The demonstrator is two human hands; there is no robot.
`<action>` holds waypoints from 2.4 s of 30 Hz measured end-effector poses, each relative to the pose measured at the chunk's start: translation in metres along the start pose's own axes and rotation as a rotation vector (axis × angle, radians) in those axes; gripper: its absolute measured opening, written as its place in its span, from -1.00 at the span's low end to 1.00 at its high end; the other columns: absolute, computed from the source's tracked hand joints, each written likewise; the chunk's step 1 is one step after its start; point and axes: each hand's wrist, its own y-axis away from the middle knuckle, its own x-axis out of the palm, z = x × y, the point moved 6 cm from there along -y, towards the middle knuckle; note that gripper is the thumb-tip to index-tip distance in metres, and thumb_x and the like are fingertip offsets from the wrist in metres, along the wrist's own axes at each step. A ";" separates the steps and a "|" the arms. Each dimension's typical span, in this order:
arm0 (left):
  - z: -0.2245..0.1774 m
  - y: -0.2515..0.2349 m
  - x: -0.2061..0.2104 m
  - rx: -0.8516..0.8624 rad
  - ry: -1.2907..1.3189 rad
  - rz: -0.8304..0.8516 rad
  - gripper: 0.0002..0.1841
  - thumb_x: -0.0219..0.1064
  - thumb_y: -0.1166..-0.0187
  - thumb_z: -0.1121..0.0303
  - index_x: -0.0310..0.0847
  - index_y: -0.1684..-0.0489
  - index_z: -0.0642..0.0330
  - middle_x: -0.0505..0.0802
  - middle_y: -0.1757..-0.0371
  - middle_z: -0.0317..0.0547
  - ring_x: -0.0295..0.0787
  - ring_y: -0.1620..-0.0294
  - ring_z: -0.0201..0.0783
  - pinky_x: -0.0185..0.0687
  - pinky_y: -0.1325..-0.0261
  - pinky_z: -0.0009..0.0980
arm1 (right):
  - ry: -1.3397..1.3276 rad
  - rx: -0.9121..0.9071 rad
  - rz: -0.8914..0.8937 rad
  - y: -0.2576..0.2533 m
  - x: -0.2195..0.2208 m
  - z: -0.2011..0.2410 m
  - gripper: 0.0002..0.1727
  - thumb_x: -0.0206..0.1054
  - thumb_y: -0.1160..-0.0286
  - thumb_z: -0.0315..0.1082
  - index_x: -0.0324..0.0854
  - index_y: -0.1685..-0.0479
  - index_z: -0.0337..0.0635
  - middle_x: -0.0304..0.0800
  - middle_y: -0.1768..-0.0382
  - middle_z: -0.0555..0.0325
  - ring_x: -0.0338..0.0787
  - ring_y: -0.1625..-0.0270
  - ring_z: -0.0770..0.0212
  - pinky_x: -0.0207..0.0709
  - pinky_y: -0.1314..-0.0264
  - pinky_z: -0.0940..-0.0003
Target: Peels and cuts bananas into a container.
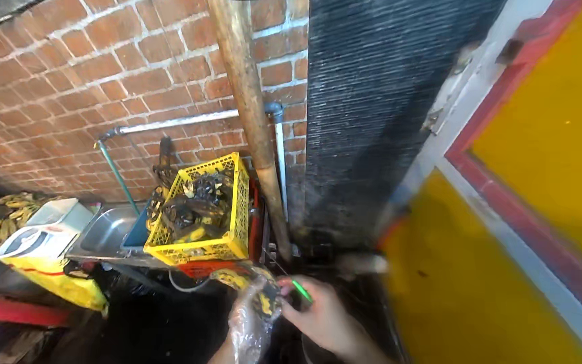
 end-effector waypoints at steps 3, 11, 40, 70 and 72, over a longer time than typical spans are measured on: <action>0.026 0.016 -0.016 0.038 -0.051 -0.049 -0.77 0.21 -0.72 0.36 0.63 -0.10 0.34 0.85 0.17 0.15 0.85 0.20 -0.08 0.83 0.14 -0.16 | 0.069 0.071 0.011 0.024 0.003 -0.008 -0.70 0.60 -0.13 -0.26 0.83 0.10 -0.06 0.91 0.17 0.39 0.85 0.10 0.56 0.79 -0.01 0.52; 0.050 0.054 -0.080 -0.052 -0.032 -0.138 -0.73 0.28 -0.70 0.35 0.59 -0.17 0.37 0.85 0.16 0.19 0.87 0.22 -0.01 0.87 0.20 -0.10 | -0.179 0.270 0.135 0.062 0.032 -0.015 -0.83 0.57 -0.12 -0.36 0.87 0.26 -0.05 0.94 0.30 0.34 0.86 0.29 0.44 0.77 0.26 0.45; 0.064 0.339 -0.368 0.376 0.243 -0.280 -0.54 0.59 -0.31 0.33 0.59 -0.10 0.38 0.88 0.16 0.10 0.88 0.16 -0.10 0.85 0.04 -0.12 | -0.376 0.287 0.979 0.261 0.263 0.154 -0.69 0.30 -0.64 -0.18 0.79 -0.12 -0.15 0.90 0.08 0.16 0.68 0.52 0.38 0.56 0.58 0.47; 0.076 0.173 -0.211 0.105 -0.008 0.112 -0.35 0.66 -0.21 0.37 0.44 -0.30 0.32 0.87 0.08 0.14 0.89 0.13 -0.06 0.86 0.04 -0.10 | -0.202 0.234 0.369 0.179 0.090 0.064 -0.86 0.50 -0.38 -0.25 0.80 0.19 -0.08 0.94 0.14 0.32 0.88 0.12 0.44 0.79 0.05 0.41; 0.082 0.164 -0.201 0.090 0.046 0.212 -0.38 0.68 -0.18 0.39 0.50 -0.26 0.27 0.88 0.07 0.09 0.90 0.10 -0.11 0.86 0.00 -0.11 | -0.433 0.464 0.317 0.176 0.081 0.051 -0.88 0.47 -0.42 -0.34 0.76 0.19 -0.17 0.86 0.34 0.24 0.77 0.44 0.39 0.68 0.44 0.44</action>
